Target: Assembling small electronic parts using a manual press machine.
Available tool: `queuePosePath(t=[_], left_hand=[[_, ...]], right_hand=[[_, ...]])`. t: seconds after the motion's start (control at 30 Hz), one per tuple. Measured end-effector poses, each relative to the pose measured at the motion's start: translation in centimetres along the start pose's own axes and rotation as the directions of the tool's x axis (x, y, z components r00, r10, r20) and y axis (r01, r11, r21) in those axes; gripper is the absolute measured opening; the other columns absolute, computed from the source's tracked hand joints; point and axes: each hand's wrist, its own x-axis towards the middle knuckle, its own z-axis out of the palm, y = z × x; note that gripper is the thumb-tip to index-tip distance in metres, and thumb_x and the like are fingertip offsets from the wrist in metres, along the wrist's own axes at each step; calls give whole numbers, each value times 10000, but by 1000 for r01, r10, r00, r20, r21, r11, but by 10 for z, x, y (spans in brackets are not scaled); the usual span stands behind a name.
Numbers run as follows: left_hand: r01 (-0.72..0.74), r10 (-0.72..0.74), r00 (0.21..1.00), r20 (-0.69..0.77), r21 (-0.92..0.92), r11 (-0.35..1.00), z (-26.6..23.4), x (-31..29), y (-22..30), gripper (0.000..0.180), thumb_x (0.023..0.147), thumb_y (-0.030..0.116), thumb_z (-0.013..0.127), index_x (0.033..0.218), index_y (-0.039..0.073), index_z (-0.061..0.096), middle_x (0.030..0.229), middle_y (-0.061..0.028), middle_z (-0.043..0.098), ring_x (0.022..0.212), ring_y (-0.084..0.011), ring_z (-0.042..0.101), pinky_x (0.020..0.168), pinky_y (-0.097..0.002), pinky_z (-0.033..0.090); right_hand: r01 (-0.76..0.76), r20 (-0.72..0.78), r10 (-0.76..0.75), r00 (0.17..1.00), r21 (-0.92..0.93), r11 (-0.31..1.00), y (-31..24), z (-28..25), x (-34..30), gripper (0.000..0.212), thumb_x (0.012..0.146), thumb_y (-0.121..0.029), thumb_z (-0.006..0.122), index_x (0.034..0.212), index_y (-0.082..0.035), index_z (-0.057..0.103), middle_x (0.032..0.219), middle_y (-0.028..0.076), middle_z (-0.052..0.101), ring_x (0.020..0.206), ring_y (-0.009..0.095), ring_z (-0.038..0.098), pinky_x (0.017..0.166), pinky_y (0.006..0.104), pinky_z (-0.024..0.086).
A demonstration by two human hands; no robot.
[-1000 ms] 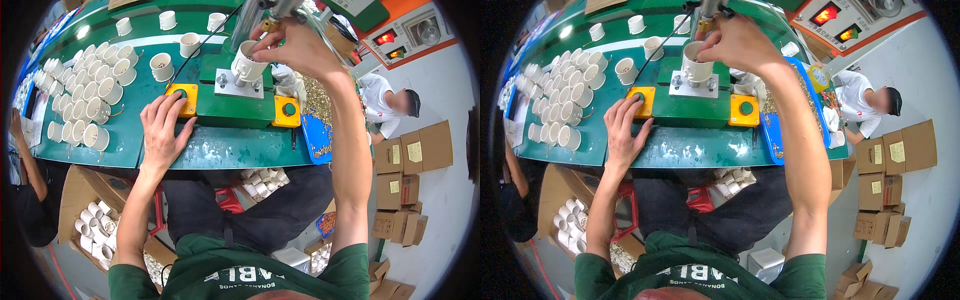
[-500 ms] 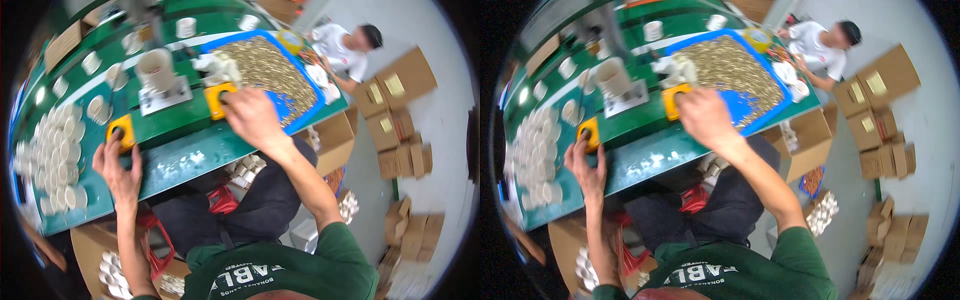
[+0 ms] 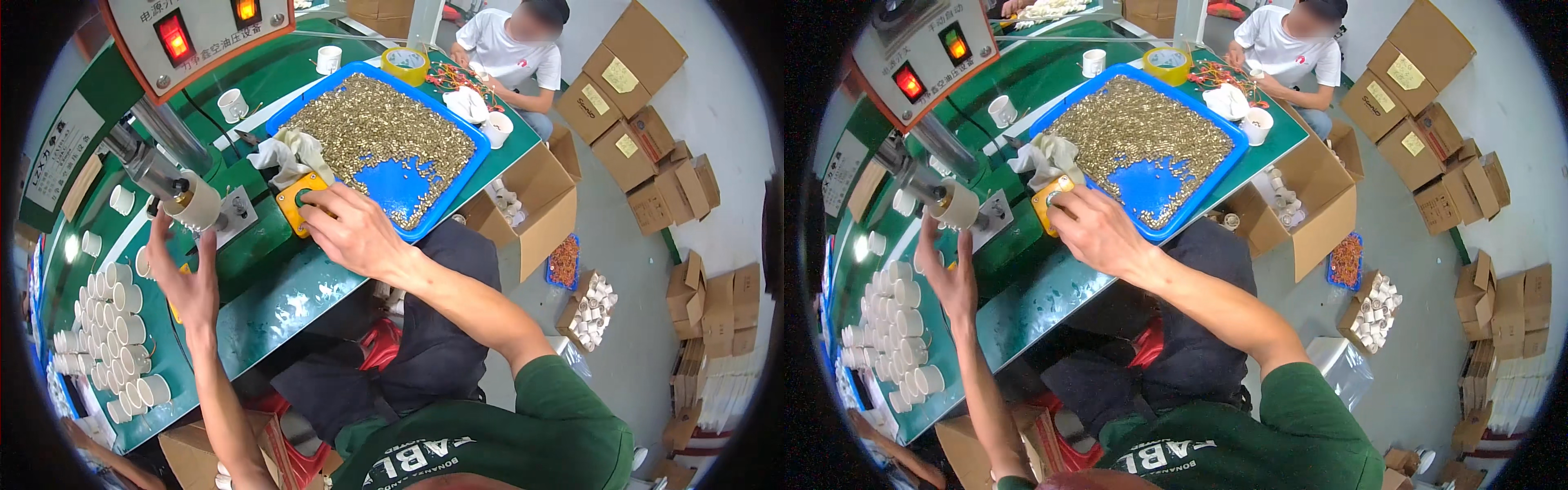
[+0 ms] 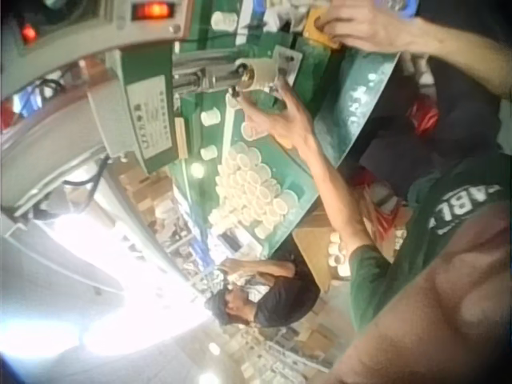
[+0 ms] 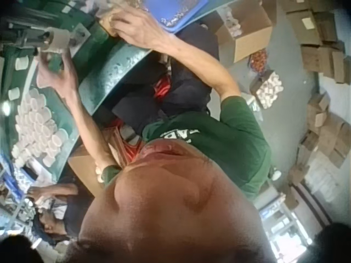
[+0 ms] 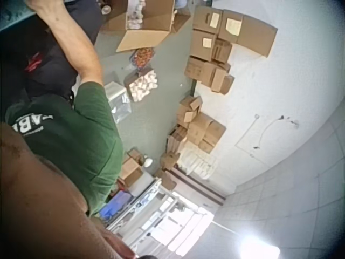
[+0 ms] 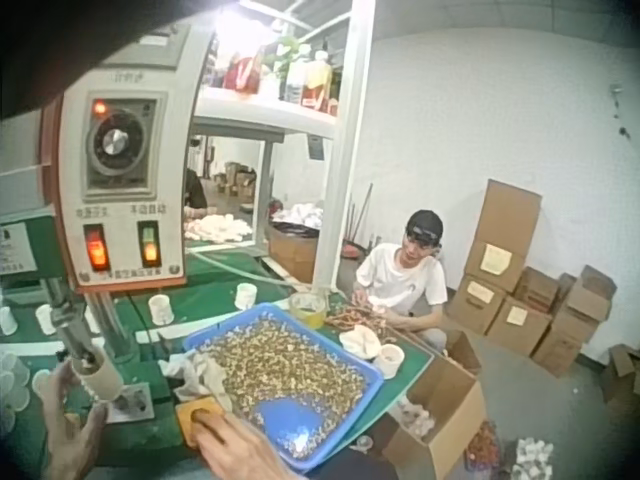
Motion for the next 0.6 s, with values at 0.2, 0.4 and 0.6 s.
queuePosePath(t=[0.2, 0.4, 0.6], left_hand=[[57, -67, 997, -48, -190, 980, 24, 20, 4, 457, 845, 247, 779, 1182, -14, 612, 1033, -130, 602, 970, -248, 581, 871, -346, 441], [-47, 28, 988, -154, -122, 991, 26, 31, 16, 472, 753, 245, 833, 1109, 13, 629, 1042, -144, 612, 988, -296, 583, 847, -402, 453], [-9, -28, 975, -219, -168, 986, 14, 29, 16, 478, 729, 256, 851, 1085, 13, 644, 988, -136, 670, 954, -277, 622, 832, -395, 483]], right_hand=[[-23, 31, 21, 999, 69, 997, 4, -5, -2, 236, 736, -1, 686, 963, -10, 624, 1062, 138, 613, 914, 311, 620, 761, 387, 543], [-57, 90, 52, 995, 50, 997, 5, -14, 2, 230, 745, -8, 719, 962, -19, 646, 1074, 139, 629, 959, 326, 623, 800, 398, 544], [-57, 119, 47, 992, 80, 995, -5, -3, 5, 209, 750, -3, 730, 945, -22, 657, 1069, 152, 637, 948, 349, 628, 810, 419, 535]])
